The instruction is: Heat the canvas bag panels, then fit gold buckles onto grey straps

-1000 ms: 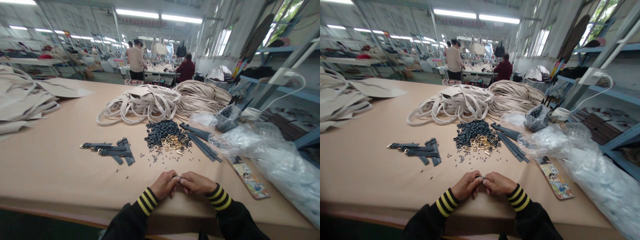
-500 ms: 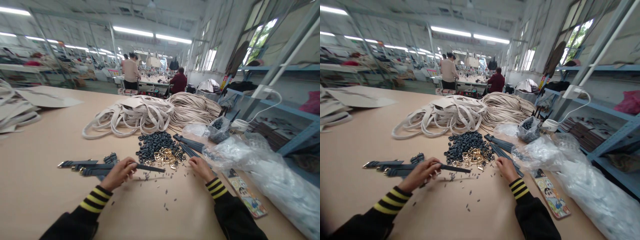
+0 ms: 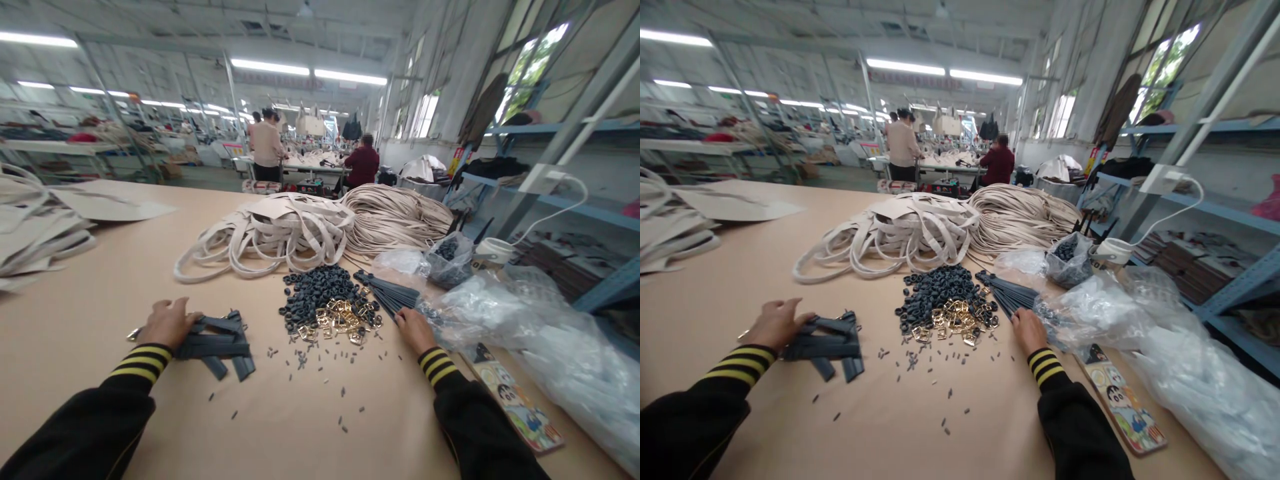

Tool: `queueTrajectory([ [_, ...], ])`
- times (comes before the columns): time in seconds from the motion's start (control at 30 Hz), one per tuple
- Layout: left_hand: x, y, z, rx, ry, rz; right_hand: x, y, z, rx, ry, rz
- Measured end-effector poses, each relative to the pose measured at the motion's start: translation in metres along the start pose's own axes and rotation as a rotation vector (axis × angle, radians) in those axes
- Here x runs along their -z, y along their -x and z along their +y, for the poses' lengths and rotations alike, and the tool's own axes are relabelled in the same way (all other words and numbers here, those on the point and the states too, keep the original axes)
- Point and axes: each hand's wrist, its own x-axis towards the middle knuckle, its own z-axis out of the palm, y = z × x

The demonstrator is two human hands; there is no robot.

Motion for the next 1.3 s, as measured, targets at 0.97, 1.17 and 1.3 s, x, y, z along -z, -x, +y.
queueTrajectory([
  [0.97, -0.082, 0.188, 0.201, 0.562, 1.166, -0.626, 0.023, 0.130, -0.041, 0.070, -0.950, -0.844],
  [1.17, -0.080, 0.189, 0.201, 0.552, 1.173, -0.565, 0.027, 0.130, -0.028, 0.015, -0.995, -0.815],
  [1.3, -0.080, 0.190, 0.202, 0.483, 1.225, -0.548, 0.023, 0.128, -0.012, -0.283, -1.328, -0.499],
])
